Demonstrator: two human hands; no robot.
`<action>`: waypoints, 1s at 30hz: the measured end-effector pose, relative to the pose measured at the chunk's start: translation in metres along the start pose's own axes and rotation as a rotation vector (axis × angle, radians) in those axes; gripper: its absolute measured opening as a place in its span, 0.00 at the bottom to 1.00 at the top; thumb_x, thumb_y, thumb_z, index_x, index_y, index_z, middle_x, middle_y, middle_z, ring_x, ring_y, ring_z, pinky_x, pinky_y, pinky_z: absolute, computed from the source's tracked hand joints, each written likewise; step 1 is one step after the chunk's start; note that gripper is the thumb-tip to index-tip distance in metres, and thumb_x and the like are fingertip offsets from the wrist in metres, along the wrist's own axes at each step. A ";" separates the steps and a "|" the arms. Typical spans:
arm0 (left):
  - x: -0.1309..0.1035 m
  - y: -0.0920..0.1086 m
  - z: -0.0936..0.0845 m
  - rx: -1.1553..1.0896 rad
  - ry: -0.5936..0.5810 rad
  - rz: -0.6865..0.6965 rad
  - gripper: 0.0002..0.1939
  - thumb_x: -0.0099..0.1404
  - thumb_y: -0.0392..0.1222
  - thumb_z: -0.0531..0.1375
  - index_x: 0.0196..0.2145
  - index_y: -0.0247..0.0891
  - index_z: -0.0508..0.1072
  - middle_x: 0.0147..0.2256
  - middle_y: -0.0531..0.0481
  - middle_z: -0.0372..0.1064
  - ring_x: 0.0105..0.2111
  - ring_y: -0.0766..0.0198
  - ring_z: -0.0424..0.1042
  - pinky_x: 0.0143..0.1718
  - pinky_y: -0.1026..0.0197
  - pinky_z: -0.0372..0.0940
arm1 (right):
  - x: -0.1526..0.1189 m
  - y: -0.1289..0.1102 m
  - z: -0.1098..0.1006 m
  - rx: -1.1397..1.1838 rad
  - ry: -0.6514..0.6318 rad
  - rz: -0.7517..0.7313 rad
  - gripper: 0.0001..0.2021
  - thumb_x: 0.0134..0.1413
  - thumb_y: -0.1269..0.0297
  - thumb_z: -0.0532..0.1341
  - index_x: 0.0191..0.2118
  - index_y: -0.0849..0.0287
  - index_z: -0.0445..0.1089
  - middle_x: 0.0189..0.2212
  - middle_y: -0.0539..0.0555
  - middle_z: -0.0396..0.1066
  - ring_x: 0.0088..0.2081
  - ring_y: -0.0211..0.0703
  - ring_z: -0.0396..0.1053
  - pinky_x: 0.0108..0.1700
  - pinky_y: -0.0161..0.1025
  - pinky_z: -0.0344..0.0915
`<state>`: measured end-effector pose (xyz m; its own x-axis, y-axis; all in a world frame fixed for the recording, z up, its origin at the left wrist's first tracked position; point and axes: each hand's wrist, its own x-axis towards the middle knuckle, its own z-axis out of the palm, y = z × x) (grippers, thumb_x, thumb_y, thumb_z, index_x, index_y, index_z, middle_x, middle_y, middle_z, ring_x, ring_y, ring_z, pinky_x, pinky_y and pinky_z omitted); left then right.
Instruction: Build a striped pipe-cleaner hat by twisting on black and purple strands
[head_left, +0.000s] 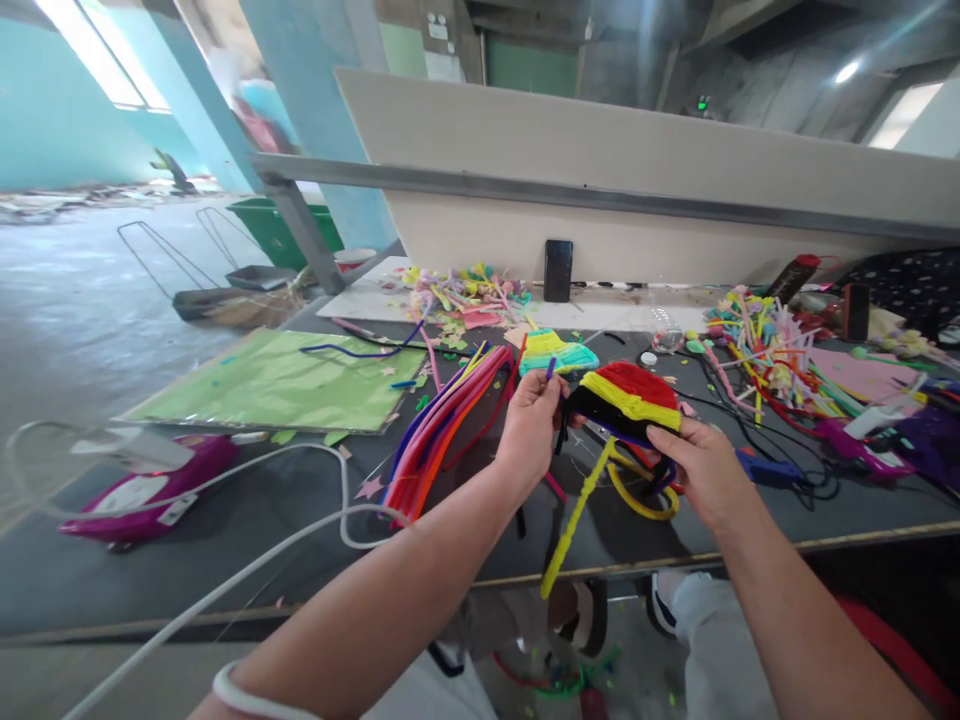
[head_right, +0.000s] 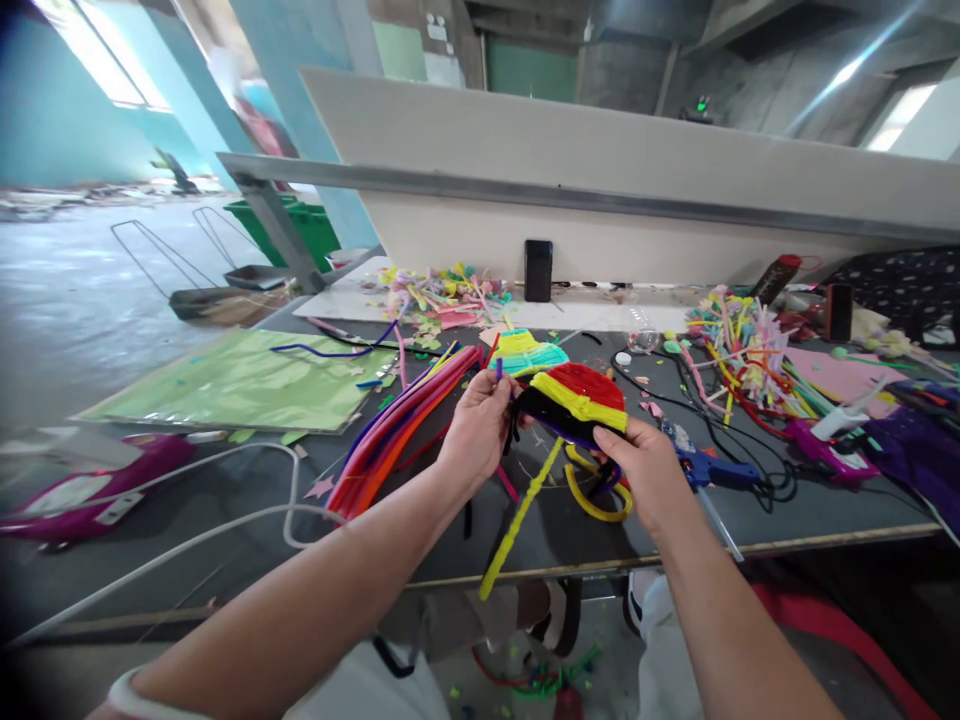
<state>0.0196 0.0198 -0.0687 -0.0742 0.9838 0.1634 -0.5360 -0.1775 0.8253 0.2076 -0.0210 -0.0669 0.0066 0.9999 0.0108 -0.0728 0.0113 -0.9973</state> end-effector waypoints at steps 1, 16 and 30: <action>0.000 -0.001 -0.001 0.026 0.005 0.023 0.12 0.57 0.48 0.61 0.31 0.39 0.64 0.27 0.58 0.62 0.20 0.73 0.62 0.20 0.69 0.61 | 0.000 0.000 -0.001 0.003 -0.039 0.036 0.12 0.43 0.60 0.68 0.37 0.54 0.76 0.31 0.51 0.76 0.31 0.44 0.70 0.37 0.42 0.66; -0.021 -0.011 0.011 0.356 -0.345 -0.050 0.08 0.60 0.46 0.59 0.31 0.38 0.69 0.26 0.56 0.63 0.21 0.72 0.59 0.21 0.69 0.59 | 0.002 -0.031 -0.010 -0.669 -0.356 -0.343 0.37 0.41 0.64 0.69 0.60 0.48 0.57 0.56 0.55 0.64 0.55 0.50 0.63 0.56 0.46 0.57; -0.022 -0.012 0.010 0.459 -0.480 0.008 0.06 0.57 0.41 0.63 0.29 0.36 0.78 0.31 0.48 0.70 0.31 0.66 0.66 0.34 0.65 0.60 | 0.021 -0.033 -0.014 -0.776 -0.851 -0.048 0.13 0.44 0.55 0.64 0.24 0.61 0.68 0.19 0.44 0.57 0.22 0.32 0.53 0.25 0.32 0.50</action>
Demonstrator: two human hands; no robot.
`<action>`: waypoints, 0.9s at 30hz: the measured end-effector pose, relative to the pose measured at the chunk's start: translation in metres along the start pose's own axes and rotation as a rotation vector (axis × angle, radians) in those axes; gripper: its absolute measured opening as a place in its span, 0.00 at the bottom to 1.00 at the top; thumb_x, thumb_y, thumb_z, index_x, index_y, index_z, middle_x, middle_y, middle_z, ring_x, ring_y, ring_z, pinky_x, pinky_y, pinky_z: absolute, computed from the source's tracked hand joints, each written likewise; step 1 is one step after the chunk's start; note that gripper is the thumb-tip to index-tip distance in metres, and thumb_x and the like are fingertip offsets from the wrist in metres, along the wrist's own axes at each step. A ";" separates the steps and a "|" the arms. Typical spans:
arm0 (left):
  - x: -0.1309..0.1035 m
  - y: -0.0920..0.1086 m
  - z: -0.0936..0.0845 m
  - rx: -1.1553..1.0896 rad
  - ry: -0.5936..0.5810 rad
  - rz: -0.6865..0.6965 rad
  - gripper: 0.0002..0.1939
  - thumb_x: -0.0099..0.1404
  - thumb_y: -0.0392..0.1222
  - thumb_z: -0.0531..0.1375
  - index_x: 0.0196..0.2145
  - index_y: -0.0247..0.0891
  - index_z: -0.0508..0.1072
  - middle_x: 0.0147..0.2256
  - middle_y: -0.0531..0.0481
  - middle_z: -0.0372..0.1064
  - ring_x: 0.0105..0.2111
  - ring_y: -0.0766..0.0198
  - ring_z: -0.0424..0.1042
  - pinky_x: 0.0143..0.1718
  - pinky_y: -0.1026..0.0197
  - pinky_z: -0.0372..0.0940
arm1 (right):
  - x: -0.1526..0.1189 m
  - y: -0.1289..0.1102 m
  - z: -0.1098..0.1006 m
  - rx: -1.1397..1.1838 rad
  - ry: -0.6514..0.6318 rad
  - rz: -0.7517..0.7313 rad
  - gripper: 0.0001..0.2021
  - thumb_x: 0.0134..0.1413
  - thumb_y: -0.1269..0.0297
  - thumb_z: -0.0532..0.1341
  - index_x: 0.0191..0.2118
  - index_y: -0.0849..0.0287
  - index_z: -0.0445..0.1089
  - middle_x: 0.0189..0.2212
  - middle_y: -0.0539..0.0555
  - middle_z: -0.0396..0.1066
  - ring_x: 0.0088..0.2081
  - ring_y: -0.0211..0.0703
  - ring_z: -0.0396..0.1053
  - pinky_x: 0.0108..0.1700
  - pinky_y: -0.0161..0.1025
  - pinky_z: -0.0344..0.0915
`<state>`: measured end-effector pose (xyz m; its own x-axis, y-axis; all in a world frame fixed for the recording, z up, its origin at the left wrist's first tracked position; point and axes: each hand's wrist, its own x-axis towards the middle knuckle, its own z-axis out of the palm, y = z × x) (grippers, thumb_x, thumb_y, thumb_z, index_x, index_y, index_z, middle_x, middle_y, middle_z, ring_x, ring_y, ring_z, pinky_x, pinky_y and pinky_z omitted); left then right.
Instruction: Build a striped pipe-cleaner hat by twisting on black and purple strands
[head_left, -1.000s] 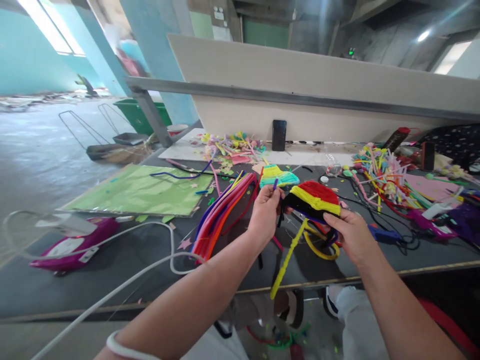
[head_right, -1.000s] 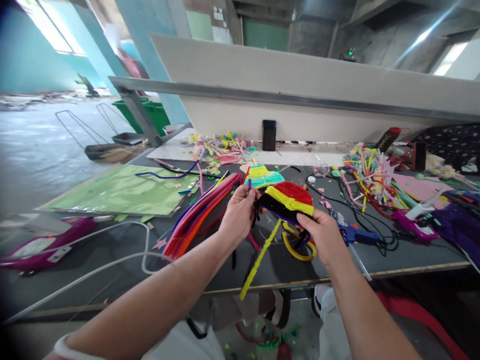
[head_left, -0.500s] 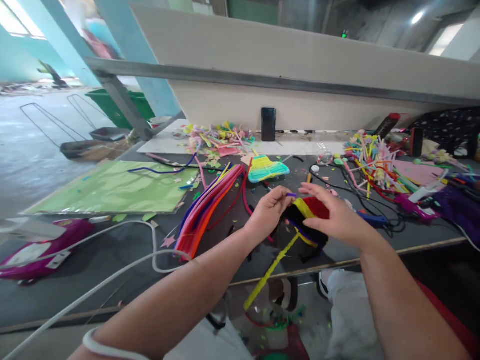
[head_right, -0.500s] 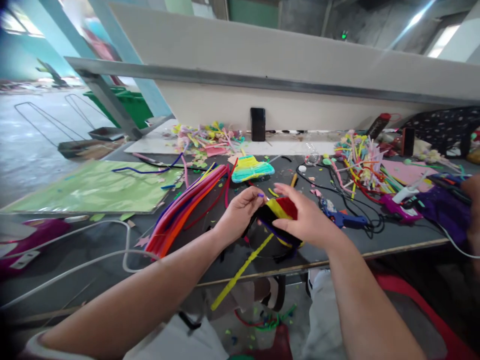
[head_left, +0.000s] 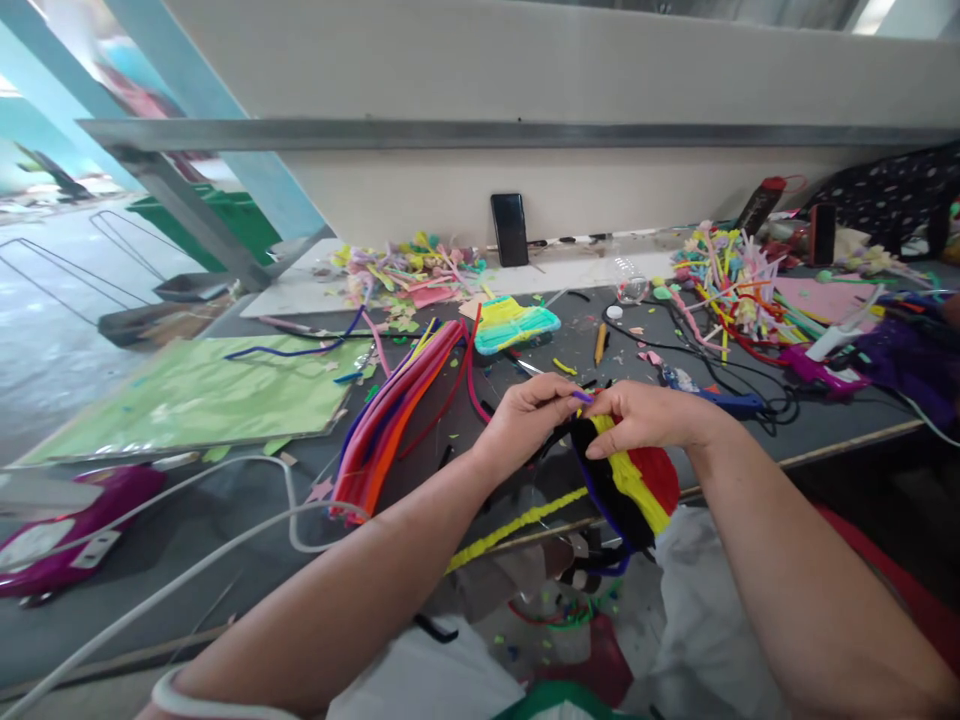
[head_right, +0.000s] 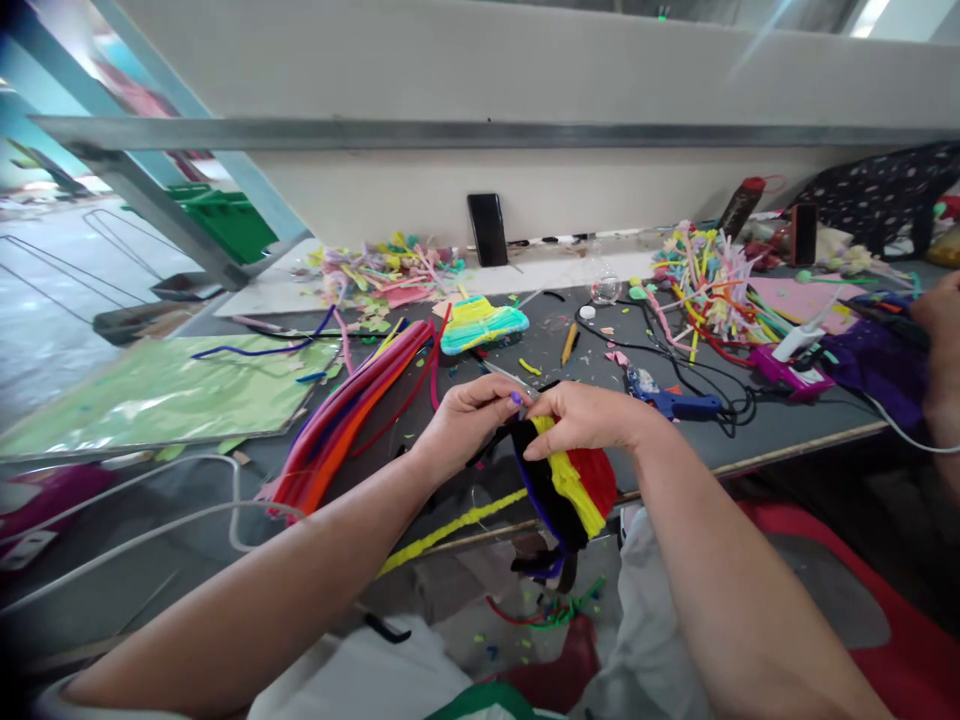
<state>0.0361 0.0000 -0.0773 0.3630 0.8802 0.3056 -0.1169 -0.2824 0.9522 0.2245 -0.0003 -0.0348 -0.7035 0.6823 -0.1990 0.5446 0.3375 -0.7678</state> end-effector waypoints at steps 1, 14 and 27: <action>0.000 0.000 0.001 -0.018 0.011 -0.020 0.06 0.57 0.41 0.63 0.29 0.36 0.78 0.31 0.48 0.70 0.31 0.66 0.66 0.34 0.65 0.60 | 0.001 0.001 0.001 0.012 -0.015 -0.004 0.12 0.45 0.56 0.63 0.24 0.61 0.68 0.19 0.44 0.57 0.22 0.32 0.53 0.25 0.32 0.50; -0.001 0.000 0.002 -0.021 0.018 -0.044 0.06 0.56 0.40 0.63 0.30 0.36 0.78 0.30 0.49 0.72 0.31 0.66 0.67 0.35 0.65 0.61 | 0.008 0.007 0.010 0.084 -0.007 0.057 0.14 0.41 0.57 0.65 0.19 0.60 0.63 0.16 0.43 0.53 0.20 0.31 0.50 0.23 0.31 0.48; -0.002 -0.003 0.003 -0.133 0.081 -0.127 0.07 0.54 0.42 0.65 0.28 0.36 0.76 0.27 0.52 0.72 0.30 0.68 0.68 0.34 0.66 0.61 | 0.001 0.003 0.015 0.262 0.013 0.105 0.11 0.42 0.59 0.64 0.22 0.61 0.66 0.18 0.45 0.56 0.21 0.31 0.52 0.23 0.32 0.49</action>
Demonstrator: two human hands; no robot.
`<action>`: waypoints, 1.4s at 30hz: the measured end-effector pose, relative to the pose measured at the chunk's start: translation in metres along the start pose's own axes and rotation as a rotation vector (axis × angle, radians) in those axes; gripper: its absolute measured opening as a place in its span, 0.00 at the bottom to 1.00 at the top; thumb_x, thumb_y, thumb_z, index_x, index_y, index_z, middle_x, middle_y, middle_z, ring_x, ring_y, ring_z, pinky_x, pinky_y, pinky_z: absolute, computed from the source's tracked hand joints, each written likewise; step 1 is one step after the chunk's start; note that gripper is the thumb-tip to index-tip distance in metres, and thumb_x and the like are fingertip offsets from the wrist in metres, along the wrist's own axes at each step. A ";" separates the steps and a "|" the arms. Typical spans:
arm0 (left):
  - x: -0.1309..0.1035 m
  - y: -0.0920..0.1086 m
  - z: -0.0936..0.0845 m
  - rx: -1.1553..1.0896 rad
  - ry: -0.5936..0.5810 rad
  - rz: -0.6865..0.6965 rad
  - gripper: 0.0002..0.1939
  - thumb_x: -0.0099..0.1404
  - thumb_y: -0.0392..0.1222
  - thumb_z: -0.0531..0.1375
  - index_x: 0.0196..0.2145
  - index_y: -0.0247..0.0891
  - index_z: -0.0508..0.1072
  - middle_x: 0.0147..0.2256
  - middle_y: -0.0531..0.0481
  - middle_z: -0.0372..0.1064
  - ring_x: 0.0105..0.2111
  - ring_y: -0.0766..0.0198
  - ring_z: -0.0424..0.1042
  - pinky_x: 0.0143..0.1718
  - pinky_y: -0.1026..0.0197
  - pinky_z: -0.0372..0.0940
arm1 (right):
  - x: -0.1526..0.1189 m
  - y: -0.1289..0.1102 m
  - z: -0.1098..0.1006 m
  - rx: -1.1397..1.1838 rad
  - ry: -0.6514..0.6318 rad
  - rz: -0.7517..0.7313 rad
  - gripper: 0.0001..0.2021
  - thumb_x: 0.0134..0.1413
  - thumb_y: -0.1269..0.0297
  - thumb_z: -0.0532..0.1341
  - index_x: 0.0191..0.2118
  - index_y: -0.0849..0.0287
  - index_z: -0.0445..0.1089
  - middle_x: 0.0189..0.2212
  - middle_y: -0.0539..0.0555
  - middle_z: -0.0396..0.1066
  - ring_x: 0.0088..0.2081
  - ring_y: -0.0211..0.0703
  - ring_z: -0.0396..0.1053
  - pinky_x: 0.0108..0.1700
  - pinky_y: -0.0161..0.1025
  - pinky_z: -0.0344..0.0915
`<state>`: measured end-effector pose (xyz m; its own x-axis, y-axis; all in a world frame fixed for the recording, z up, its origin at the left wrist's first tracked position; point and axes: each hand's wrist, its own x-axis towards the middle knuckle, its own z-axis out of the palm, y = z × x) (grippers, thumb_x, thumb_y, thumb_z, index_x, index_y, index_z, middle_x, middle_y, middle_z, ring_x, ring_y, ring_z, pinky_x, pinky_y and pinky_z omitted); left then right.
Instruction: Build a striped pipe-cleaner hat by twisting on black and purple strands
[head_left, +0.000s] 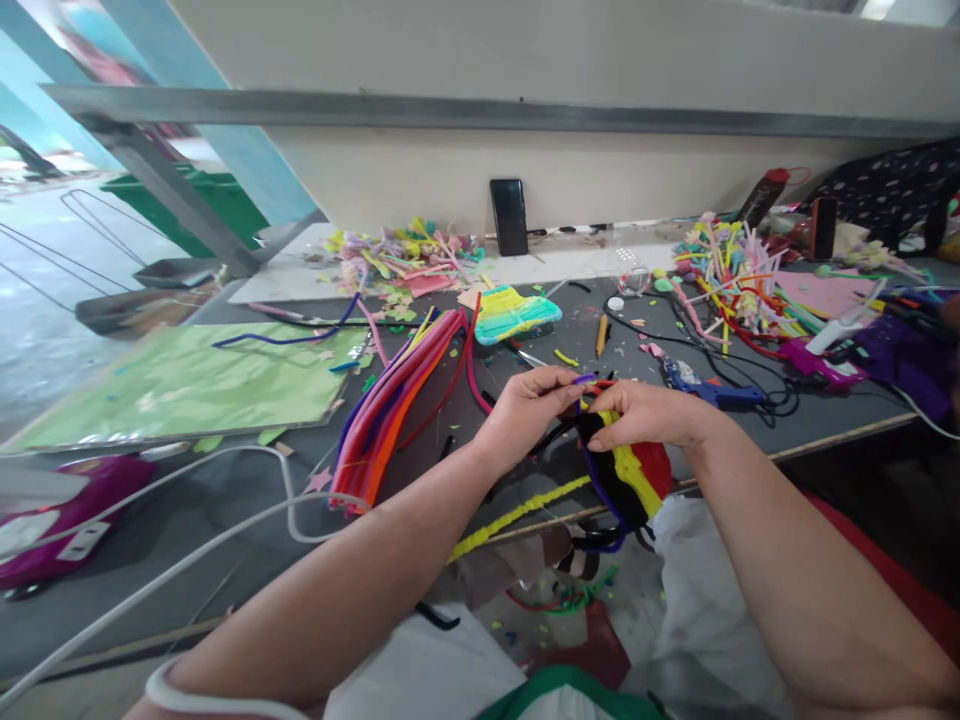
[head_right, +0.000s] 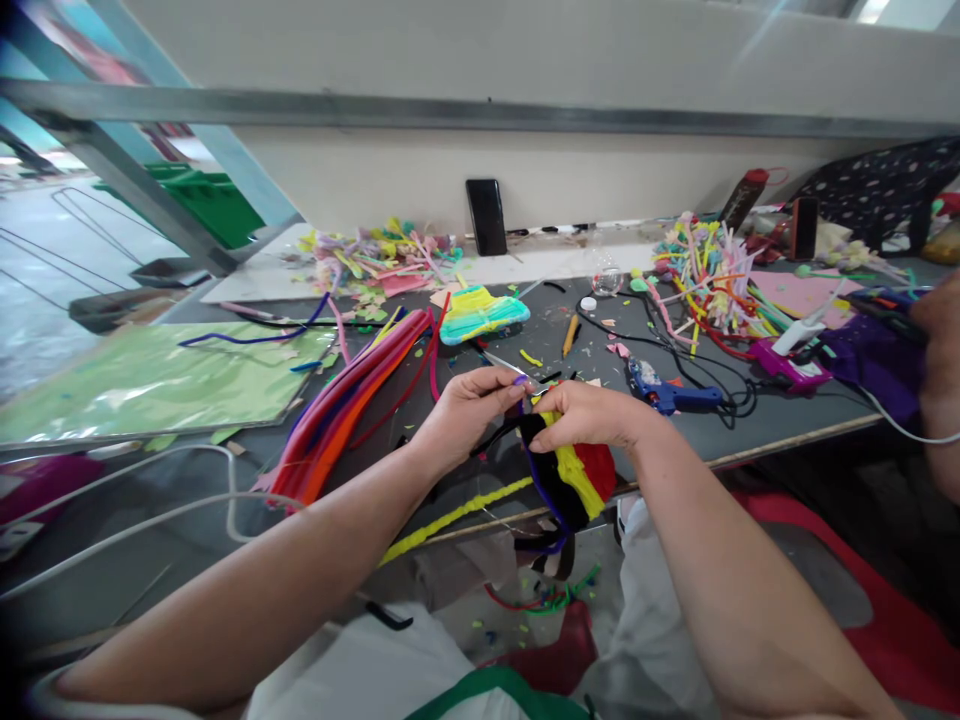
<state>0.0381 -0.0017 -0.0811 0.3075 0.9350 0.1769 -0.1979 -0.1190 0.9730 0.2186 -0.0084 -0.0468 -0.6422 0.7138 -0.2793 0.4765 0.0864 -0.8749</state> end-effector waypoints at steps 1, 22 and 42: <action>0.000 0.000 0.000 -0.001 -0.009 0.001 0.07 0.55 0.42 0.65 0.28 0.36 0.76 0.28 0.52 0.72 0.30 0.68 0.68 0.34 0.66 0.61 | 0.000 0.000 0.000 0.021 -0.012 -0.008 0.11 0.42 0.58 0.65 0.22 0.61 0.67 0.18 0.45 0.56 0.22 0.32 0.52 0.24 0.32 0.49; 0.002 0.000 -0.007 0.079 0.022 0.026 0.08 0.58 0.43 0.61 0.29 0.34 0.74 0.23 0.54 0.65 0.23 0.72 0.60 0.26 0.67 0.56 | 0.004 0.011 0.001 0.171 0.089 -0.059 0.17 0.46 0.55 0.65 0.41 0.60 0.74 0.38 0.51 0.74 0.42 0.45 0.69 0.46 0.40 0.62; 0.002 -0.002 -0.001 0.224 0.045 0.056 0.09 0.58 0.43 0.61 0.27 0.34 0.74 0.24 0.53 0.66 0.26 0.69 0.61 0.30 0.66 0.57 | 0.009 0.003 0.008 -0.255 0.294 -0.080 0.11 0.52 0.59 0.56 0.28 0.60 0.72 0.23 0.46 0.64 0.28 0.36 0.59 0.31 0.33 0.54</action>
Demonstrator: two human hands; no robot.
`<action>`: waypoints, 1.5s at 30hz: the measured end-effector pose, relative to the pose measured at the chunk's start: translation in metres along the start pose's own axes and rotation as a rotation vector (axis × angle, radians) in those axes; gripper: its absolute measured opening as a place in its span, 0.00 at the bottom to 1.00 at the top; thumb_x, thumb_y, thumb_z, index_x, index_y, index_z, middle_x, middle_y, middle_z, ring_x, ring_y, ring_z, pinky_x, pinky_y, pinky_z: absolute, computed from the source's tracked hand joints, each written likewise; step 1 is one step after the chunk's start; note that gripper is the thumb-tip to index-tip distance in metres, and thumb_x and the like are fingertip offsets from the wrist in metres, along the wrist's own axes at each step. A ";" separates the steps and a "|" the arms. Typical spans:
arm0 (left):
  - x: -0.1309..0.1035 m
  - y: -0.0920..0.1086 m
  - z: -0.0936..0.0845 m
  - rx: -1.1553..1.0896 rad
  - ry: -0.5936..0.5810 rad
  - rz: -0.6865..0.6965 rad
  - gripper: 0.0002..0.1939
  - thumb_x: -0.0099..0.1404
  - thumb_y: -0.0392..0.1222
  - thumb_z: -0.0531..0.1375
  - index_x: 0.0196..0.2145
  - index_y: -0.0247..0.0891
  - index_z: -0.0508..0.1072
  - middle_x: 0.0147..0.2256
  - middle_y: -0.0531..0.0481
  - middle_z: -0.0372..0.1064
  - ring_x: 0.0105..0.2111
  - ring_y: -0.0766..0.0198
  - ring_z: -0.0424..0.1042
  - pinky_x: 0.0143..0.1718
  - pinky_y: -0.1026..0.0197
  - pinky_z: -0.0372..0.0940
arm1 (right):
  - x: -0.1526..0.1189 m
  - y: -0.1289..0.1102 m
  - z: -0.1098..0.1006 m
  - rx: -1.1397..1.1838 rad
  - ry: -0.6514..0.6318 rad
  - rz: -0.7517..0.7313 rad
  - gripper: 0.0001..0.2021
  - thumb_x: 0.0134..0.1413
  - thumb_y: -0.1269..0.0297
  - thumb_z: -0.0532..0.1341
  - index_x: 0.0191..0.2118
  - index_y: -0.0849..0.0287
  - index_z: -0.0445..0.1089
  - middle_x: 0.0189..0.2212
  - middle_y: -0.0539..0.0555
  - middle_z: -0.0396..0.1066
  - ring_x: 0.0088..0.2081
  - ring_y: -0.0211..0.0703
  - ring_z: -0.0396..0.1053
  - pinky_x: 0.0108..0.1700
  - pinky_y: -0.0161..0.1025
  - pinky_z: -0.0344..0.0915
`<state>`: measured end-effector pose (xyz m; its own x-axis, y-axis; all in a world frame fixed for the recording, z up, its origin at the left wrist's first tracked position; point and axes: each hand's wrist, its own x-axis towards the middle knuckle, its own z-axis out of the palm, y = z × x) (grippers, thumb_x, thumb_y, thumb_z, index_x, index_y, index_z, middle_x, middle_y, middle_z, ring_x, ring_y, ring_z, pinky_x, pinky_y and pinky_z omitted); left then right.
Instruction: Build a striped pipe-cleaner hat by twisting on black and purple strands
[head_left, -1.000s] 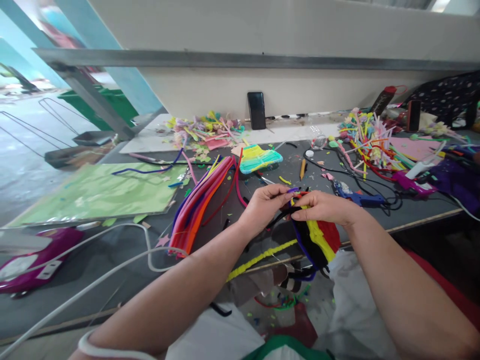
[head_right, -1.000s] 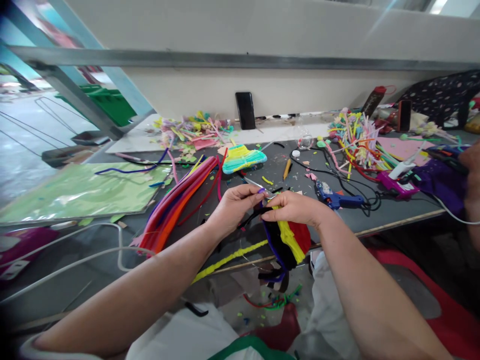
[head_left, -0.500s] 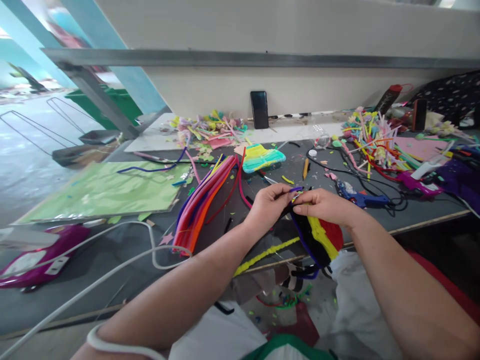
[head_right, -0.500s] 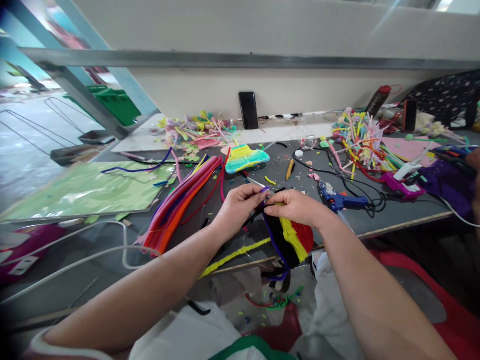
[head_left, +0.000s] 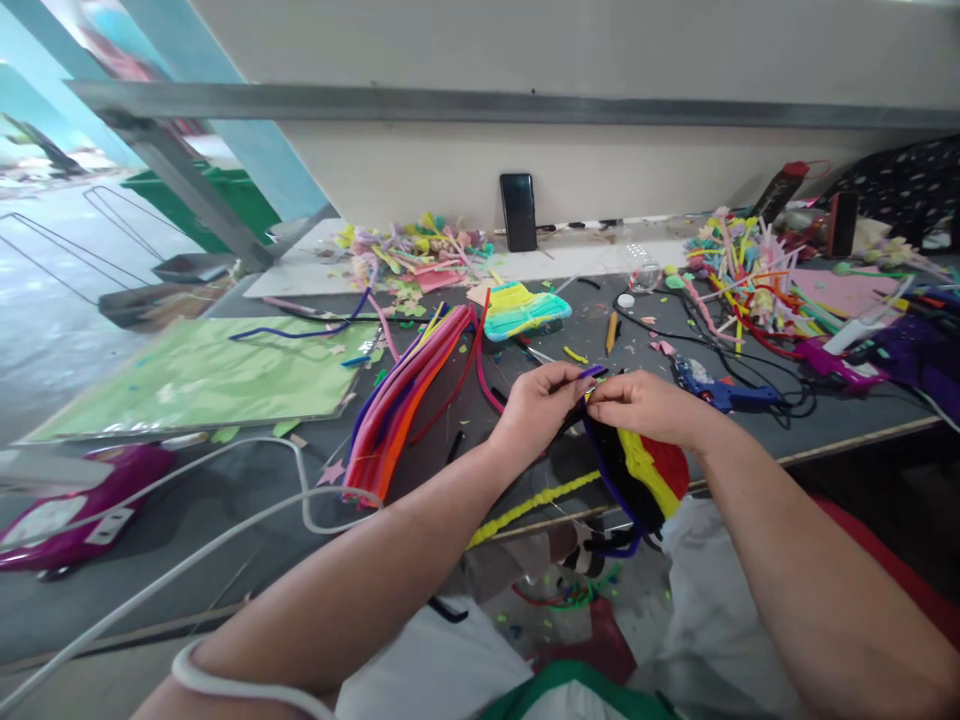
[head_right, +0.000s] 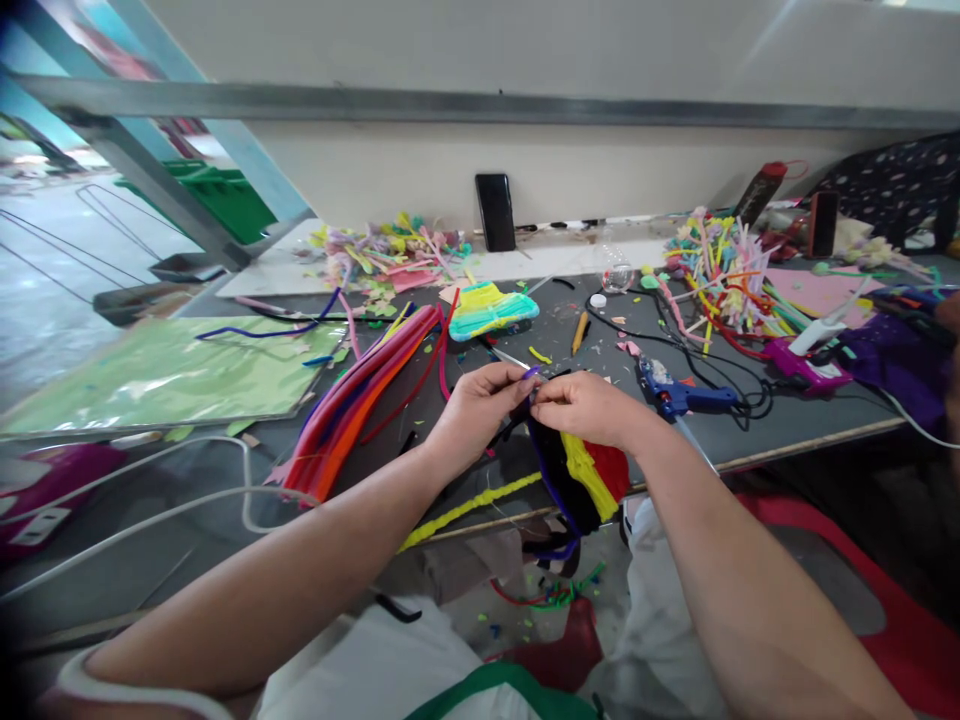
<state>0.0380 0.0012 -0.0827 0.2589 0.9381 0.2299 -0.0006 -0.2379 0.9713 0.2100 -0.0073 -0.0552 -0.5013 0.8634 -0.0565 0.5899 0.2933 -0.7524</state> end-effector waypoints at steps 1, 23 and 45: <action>0.000 0.000 0.000 -0.014 0.005 -0.006 0.09 0.58 0.44 0.61 0.28 0.34 0.74 0.25 0.53 0.66 0.26 0.69 0.61 0.30 0.66 0.57 | 0.000 0.000 0.000 0.009 -0.011 -0.004 0.12 0.52 0.58 0.57 0.30 0.60 0.73 0.24 0.47 0.66 0.29 0.37 0.60 0.32 0.34 0.55; -0.005 0.004 -0.001 0.101 -0.131 0.084 0.06 0.56 0.40 0.63 0.30 0.37 0.80 0.30 0.49 0.75 0.33 0.64 0.72 0.37 0.64 0.64 | 0.003 0.006 0.000 0.393 -0.138 0.125 0.10 0.41 0.64 0.64 0.33 0.60 0.75 0.27 0.46 0.72 0.33 0.40 0.66 0.42 0.38 0.60; -0.019 0.015 0.007 0.518 -0.324 0.639 0.09 0.62 0.39 0.58 0.33 0.43 0.80 0.34 0.45 0.74 0.36 0.63 0.71 0.41 0.59 0.64 | -0.003 0.024 -0.015 0.454 -0.153 0.141 0.13 0.41 0.55 0.66 0.29 0.61 0.76 0.25 0.48 0.73 0.30 0.38 0.66 0.38 0.35 0.60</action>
<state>0.0394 -0.0219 -0.0729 0.6198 0.4878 0.6147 0.1783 -0.8504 0.4950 0.2353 0.0032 -0.0637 -0.5434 0.8019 -0.2482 0.3407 -0.0595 -0.9383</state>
